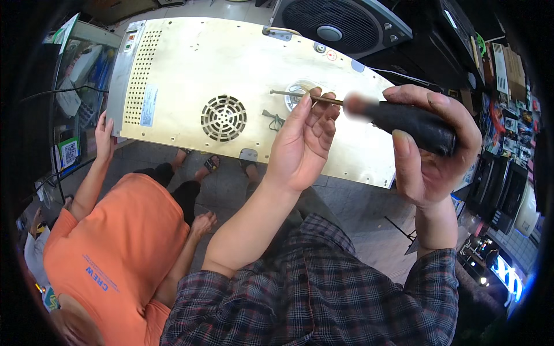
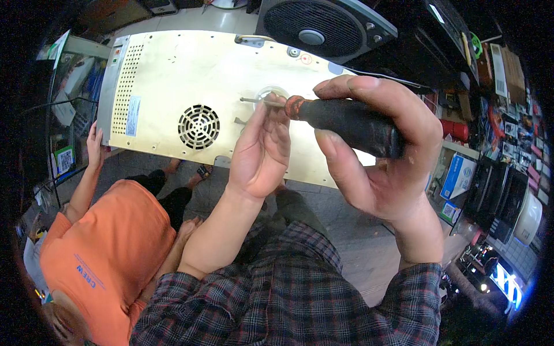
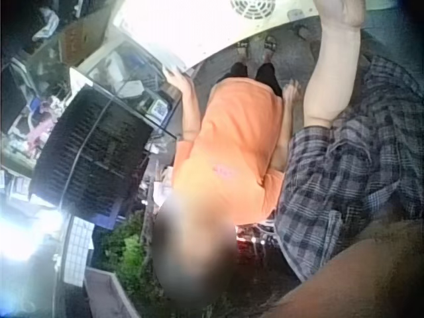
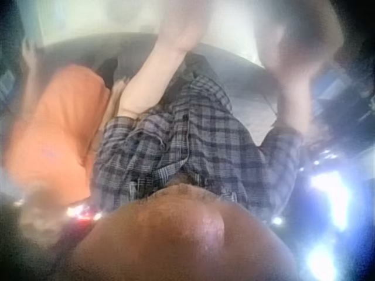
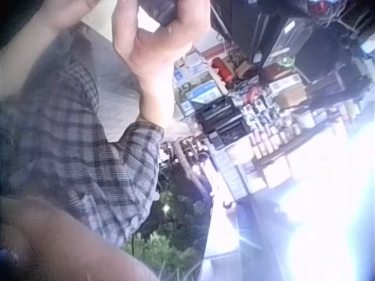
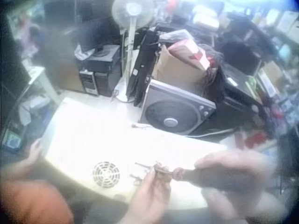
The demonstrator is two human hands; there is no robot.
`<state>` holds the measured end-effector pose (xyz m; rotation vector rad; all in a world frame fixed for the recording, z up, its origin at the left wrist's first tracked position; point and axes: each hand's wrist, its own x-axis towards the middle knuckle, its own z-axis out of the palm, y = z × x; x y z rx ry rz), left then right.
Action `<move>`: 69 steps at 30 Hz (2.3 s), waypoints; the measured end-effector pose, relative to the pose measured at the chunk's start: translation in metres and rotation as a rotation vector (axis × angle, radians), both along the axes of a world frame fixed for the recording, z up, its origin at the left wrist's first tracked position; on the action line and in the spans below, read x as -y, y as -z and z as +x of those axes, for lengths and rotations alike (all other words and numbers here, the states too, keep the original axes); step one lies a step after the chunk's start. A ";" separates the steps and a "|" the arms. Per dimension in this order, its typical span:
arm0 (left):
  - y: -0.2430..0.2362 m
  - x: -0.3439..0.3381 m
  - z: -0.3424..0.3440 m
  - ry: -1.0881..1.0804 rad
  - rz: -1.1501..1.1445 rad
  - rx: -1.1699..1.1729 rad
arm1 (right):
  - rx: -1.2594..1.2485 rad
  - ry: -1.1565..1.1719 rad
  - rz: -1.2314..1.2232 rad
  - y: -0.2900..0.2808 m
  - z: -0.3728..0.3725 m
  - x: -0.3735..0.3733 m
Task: The person uses a screwdriver to remove screws from the back panel of a small appliance, then flips it over to inspect the interior. They plug the appliance into a power strip, flip it back, and handle small parts and a tube of adhesive.
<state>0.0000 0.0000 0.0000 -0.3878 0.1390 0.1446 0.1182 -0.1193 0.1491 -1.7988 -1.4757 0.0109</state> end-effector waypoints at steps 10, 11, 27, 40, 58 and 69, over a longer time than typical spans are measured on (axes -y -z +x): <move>0.009 -0.003 -0.001 0.000 0.016 -0.076 | -0.046 0.010 -0.005 0.012 -0.003 -0.009; 0.009 -0.003 -0.001 0.005 0.025 -0.103 | -0.044 0.008 -0.006 0.013 -0.003 -0.009; -0.005 -0.042 -0.003 -0.011 0.071 -0.265 | 0.187 -0.342 -0.535 -0.036 0.035 -0.074; -0.001 -0.094 -0.008 -0.592 2.140 -0.508 | 0.138 -0.417 -0.558 -0.015 0.037 -0.101; -0.017 -0.121 -0.008 -0.366 2.558 -0.205 | 0.114 -0.416 -0.503 -0.022 0.039 -0.069; -0.026 -0.126 -0.002 -0.197 2.578 -0.191 | 0.124 -0.368 -0.481 -0.021 0.040 -0.076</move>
